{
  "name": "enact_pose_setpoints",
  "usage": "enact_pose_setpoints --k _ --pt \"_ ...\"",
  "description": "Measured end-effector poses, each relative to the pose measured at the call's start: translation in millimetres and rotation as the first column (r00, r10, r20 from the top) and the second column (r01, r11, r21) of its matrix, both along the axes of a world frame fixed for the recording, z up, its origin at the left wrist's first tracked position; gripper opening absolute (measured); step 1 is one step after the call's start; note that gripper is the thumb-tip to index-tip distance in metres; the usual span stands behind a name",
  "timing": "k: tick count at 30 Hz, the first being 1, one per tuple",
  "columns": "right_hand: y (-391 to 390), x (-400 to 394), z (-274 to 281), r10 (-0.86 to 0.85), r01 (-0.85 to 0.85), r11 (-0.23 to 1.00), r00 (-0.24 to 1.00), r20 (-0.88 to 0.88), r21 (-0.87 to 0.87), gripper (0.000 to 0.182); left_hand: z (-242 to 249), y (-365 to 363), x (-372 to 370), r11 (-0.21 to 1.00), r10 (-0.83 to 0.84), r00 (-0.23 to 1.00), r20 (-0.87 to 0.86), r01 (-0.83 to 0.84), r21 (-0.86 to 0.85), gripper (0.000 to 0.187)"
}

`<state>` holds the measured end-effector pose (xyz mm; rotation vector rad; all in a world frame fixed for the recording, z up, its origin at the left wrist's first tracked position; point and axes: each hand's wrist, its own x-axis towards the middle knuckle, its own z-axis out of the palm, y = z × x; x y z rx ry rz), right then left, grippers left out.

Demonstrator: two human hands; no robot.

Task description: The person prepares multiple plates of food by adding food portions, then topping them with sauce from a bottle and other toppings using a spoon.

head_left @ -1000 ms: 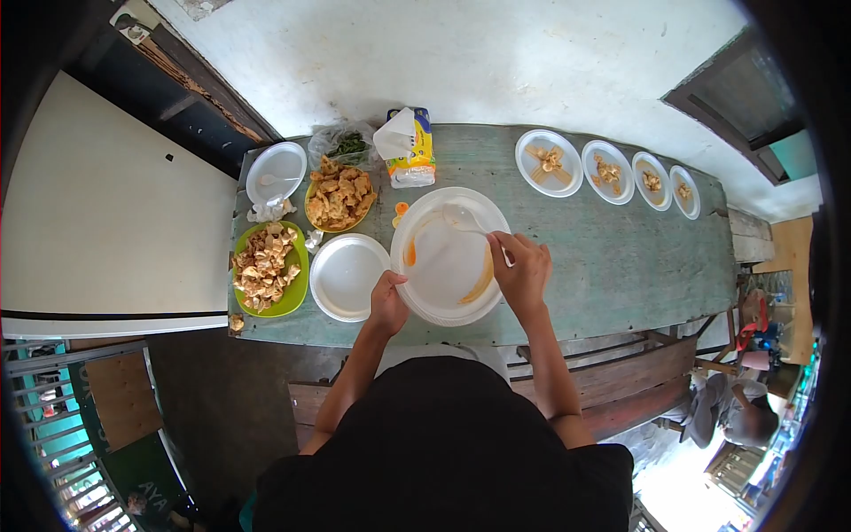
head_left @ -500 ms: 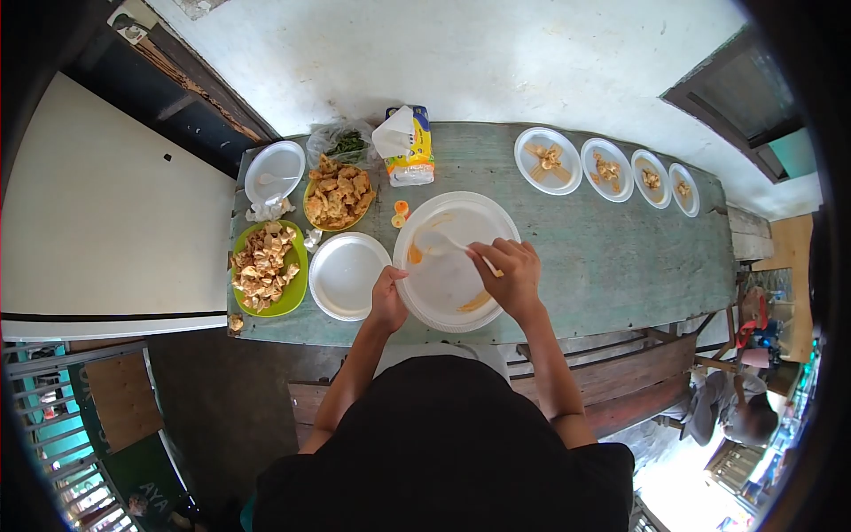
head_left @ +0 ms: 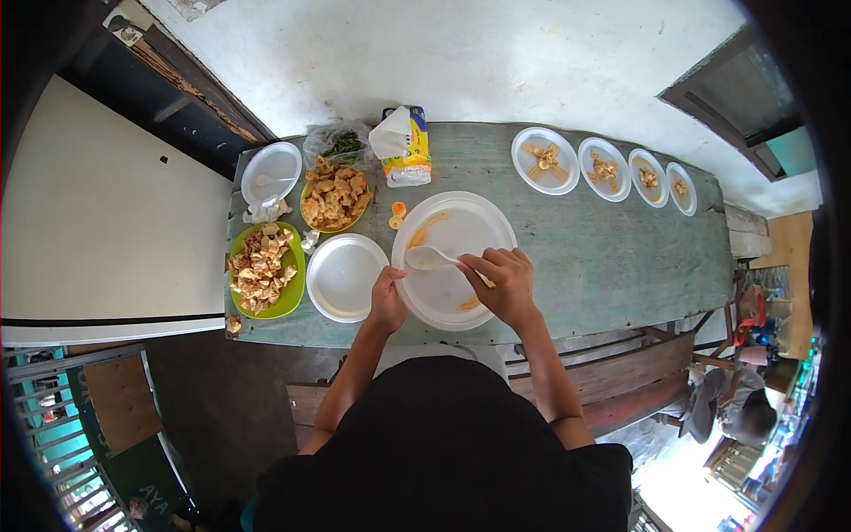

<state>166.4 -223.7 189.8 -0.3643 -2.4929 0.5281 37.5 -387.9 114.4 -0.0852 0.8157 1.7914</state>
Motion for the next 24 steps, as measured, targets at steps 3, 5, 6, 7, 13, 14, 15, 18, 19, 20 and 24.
enact_pose_setpoints --k 3,5,6,7,13,14,15,18,19,20,24 --pt "3.8 -4.5 0.4 -0.048 0.049 0.998 0.999 -0.019 0.041 0.005 10.2 0.0 2.3 1.000 -0.024 0.997 -0.073 0.023 -0.015 0.054" --pt "6.7 -4.7 0.0 -0.106 0.109 0.993 0.993 -0.048 0.053 0.005 9.0 -0.8 2.6 0.999 -0.034 0.997 -0.069 0.033 -0.017 0.054" --pt "8.6 -3.6 -0.3 -0.185 0.187 0.982 0.982 -0.030 0.042 0.004 8.7 -1.4 2.6 0.999 -0.045 0.997 -0.065 0.043 -0.019 0.054" --pt "10.6 -2.7 -0.9 -0.263 0.263 0.964 0.965 -0.012 0.033 0.004 9.0 -1.7 2.2 0.999 -0.043 0.997 -0.066 0.042 -0.019 0.054" --pt "9.1 3.5 -0.2 -0.242 0.238 0.965 0.970 -0.022 -0.107 0.003 9.5 -0.9 -1.1 1.000 0.005 0.998 -0.067 -0.005 0.004 0.054" --pt "7.2 3.7 1.8 -0.167 0.167 0.982 0.986 0.004 -0.093 0.003 8.4 -0.3 -1.4 1.000 0.004 0.998 -0.058 -0.004 0.008 0.054" --pt "5.3 3.3 2.2 -0.170 0.170 0.981 0.985 0.005 -0.093 0.003 6.9 -0.2 -1.8 1.000 0.004 0.999 -0.049 -0.003 0.012 0.055" --pt "-2.2 0.1 4.1 0.033 -0.032 0.999 0.999 0.025 -0.028 0.005 -1.8 -1.0 -3.3 1.000 -0.022 1.000 -0.011 0.022 0.006 0.055" --pt "-2.1 -0.3 3.3 0.033 -0.033 0.999 0.999 0.025 -0.028 0.005 -0.9 -1.3 -2.8 1.000 -0.021 1.000 -0.011 0.021 0.006 0.055" --pt "-1.5 -1.2 1.5 -0.002 0.002 1.000 1.000 0.027 0.004 0.005 0.8 -1.5 -1.9 1.000 -0.018 1.000 -0.019 0.018 -0.005 0.056" --pt "3.7 -4.2 -3.3 -0.238 0.238 0.971 0.971 -0.005 0.030 0.004 12.0 -2.0 1.5 1.000 0.004 0.999 -0.042 -0.003 0.009 0.056"
